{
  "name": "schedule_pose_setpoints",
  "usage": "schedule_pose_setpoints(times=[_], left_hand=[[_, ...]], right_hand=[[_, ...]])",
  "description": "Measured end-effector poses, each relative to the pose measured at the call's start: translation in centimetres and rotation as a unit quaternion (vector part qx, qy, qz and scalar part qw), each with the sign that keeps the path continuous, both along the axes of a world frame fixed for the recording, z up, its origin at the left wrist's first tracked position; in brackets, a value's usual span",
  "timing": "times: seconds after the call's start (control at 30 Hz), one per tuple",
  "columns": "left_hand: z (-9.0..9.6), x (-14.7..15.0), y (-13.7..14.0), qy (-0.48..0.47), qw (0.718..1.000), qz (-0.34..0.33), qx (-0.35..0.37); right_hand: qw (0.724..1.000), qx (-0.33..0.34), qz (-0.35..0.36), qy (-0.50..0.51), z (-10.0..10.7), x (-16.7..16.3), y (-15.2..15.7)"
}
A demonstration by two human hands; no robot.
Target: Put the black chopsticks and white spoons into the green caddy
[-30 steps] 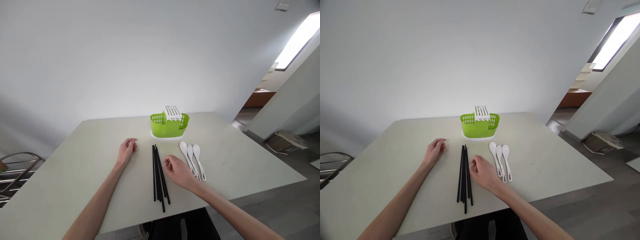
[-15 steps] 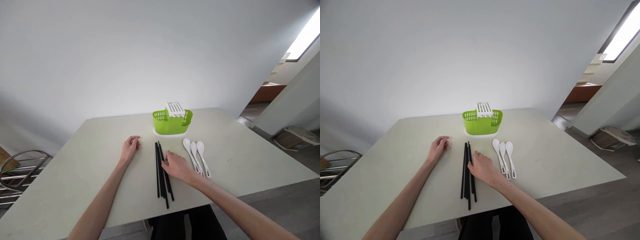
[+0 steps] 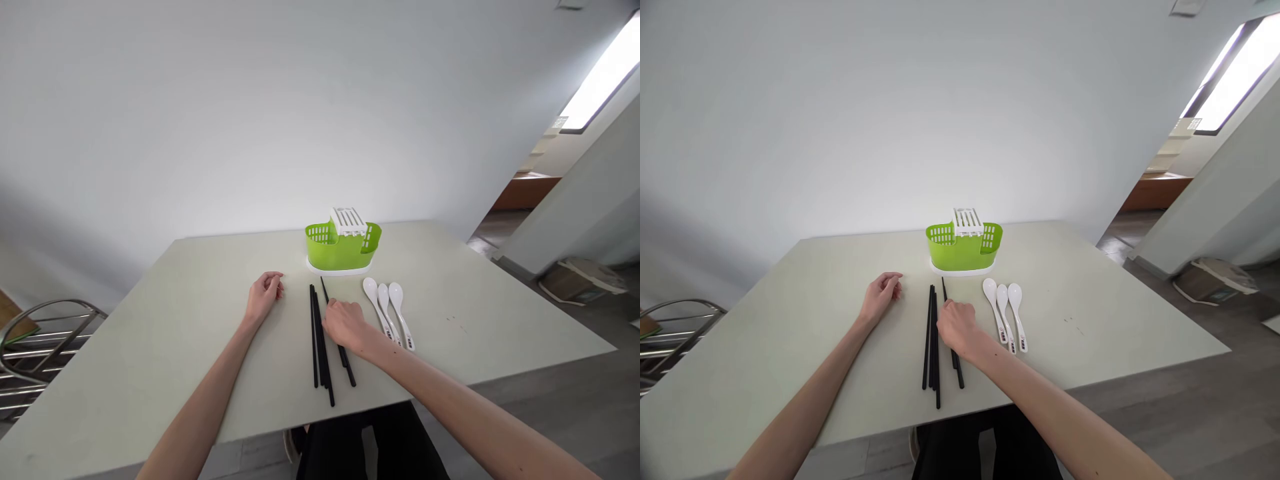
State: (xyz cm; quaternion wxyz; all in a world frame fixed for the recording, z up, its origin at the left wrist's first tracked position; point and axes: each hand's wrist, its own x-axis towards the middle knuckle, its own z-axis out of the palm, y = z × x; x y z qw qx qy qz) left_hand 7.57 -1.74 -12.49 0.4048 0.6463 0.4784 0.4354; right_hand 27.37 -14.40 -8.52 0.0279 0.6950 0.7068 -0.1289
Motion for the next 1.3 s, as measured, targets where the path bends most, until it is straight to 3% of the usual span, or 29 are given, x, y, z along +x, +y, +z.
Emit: schedule_pose_setpoints(times=[0.4, 0.57, 0.7, 0.9, 1.3], left_hand=[[0.6, 0.6, -1.5, 0.015, 0.999, -0.027, 0.020], [1.2, 1.7, -3.0, -0.054, 0.987, -0.149, -0.030], [1.3, 2.2, -3.9, -0.117, 0.963, -0.225, -0.093], [0.7, 2.4, -3.6, -0.177, 0.952, -0.211, -0.137], [0.8, 3.2, -3.8, -0.250, 0.934, -0.192, -0.169]], right_hand=[[0.999, 0.023, -0.028, 0.013, 0.7, 0.9, 0.1], [0.995, 0.053, 0.000, 0.090, 2.6, 0.6, 0.5], [0.984, 0.033, 0.042, 0.170, 3.8, -0.5, 0.6], [0.933, -0.017, 0.050, 0.357, 3.1, -1.2, 0.4], [0.920, -0.090, 0.029, 0.381, 2.9, -0.3, -0.9]])
